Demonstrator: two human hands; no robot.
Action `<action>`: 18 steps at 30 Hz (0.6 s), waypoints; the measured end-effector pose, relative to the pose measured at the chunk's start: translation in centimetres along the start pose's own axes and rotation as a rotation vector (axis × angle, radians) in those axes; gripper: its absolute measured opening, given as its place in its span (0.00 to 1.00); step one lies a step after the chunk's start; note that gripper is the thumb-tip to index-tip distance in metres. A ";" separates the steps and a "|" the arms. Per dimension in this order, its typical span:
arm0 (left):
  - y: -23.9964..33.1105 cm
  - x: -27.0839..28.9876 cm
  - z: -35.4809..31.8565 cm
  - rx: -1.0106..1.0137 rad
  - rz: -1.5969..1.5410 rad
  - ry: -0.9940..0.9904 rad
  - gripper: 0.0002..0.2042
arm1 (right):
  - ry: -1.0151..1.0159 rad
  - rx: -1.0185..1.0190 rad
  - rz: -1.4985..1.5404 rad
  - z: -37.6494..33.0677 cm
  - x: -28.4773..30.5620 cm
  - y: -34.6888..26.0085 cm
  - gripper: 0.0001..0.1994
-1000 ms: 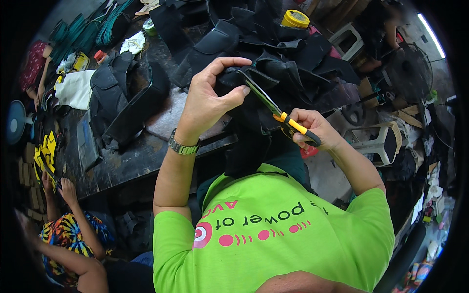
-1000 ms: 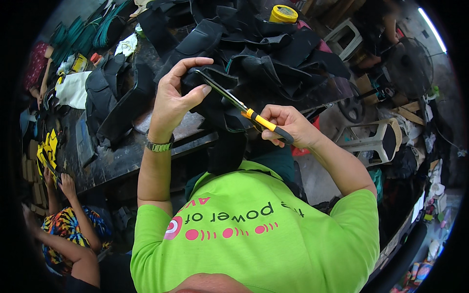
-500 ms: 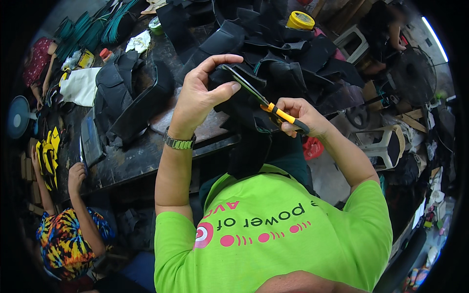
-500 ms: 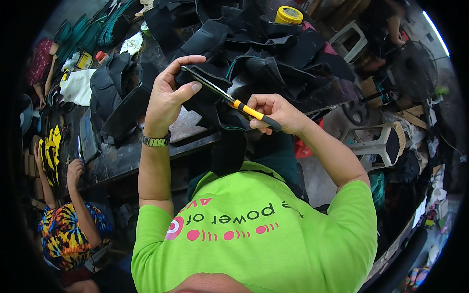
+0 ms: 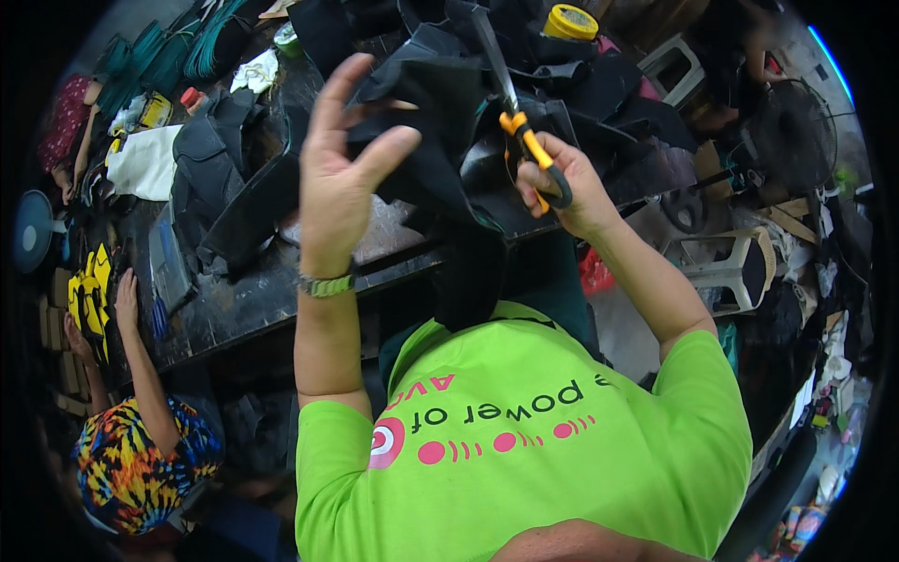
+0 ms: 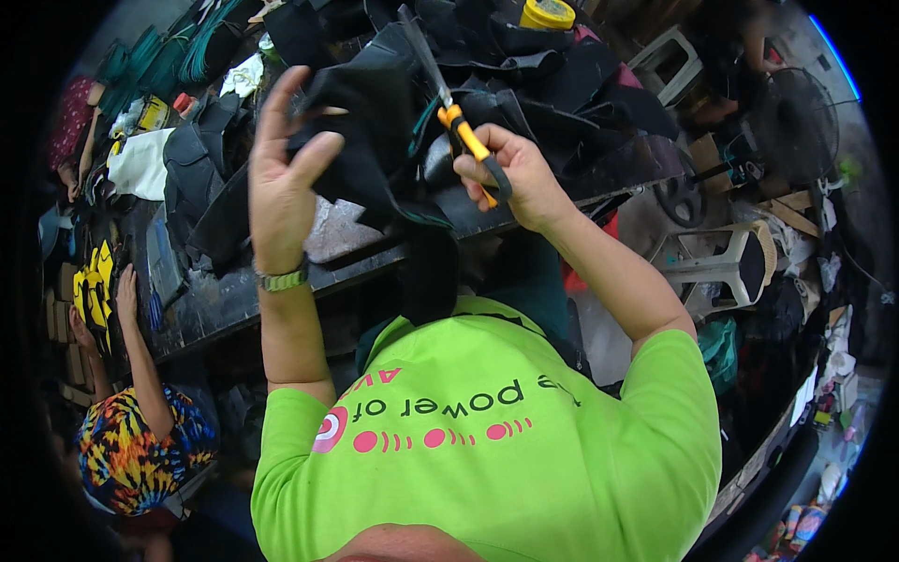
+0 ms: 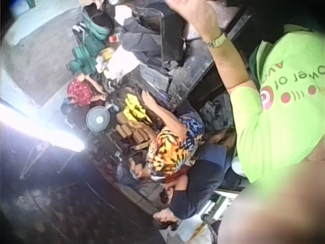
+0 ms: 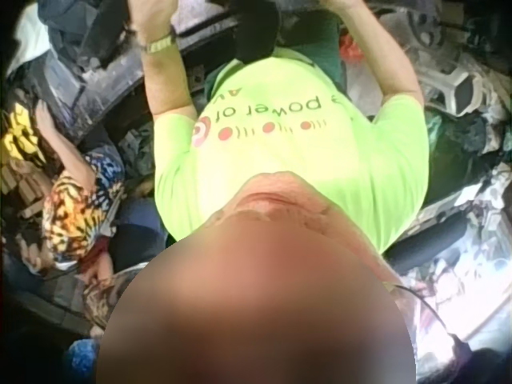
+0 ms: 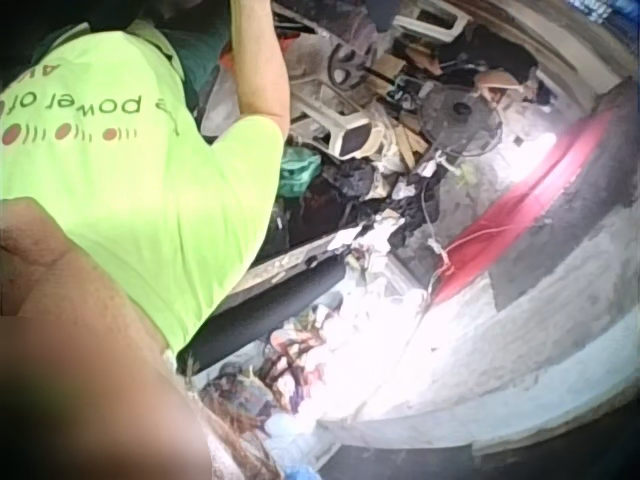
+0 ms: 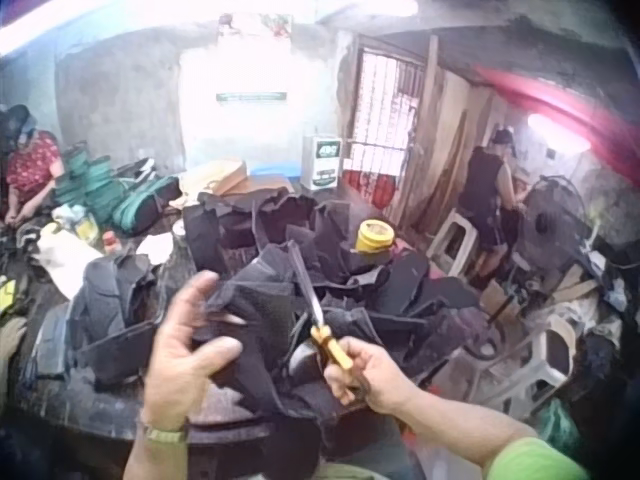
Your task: The person uses shears to cut black fabric pieces on a cluttered workbench. They repeatedly pick up fabric, trim edges, and place cut pieces back on the table. A second person is visible nearby, also cutting fabric.
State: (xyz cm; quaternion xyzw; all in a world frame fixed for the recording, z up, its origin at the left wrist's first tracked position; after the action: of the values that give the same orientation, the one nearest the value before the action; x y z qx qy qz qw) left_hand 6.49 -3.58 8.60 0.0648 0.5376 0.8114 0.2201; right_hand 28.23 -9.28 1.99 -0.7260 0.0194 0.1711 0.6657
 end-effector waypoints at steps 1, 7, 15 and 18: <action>0.6 1.5 -0.4 -0.056 -0.013 0.142 0.33 | -0.008 0.034 0.006 0.0 -0.2 -0.2 0.15; 5.3 7.7 -2.4 -0.493 -0.673 0.110 0.19 | -0.097 -0.002 -0.003 0.1 -4.1 2.3 0.19; 2.4 8.7 -2.8 -0.629 -1.159 0.007 0.12 | -0.466 -0.268 0.365 -2.0 -10.1 7.2 0.24; 2.7 10.5 -3.9 -0.729 -1.075 0.137 0.11 | -0.607 -0.300 0.325 -3.8 -10.5 7.1 0.28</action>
State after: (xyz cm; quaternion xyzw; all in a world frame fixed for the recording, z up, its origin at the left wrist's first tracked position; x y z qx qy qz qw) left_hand -5.01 -3.32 8.04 -0.3436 0.1983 0.7208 0.5684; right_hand 17.40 -15.88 -1.76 -0.7193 -0.0888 0.4829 0.4915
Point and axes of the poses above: each hand's wrist, its own z-axis towards the middle knuckle, its own x-axis out of the back of the hand, y = z × x, the point moved 7 cm from there along z, towards the middle knuckle, and after that the axes turned 4 degrees about -y, right-handed, at the moved point
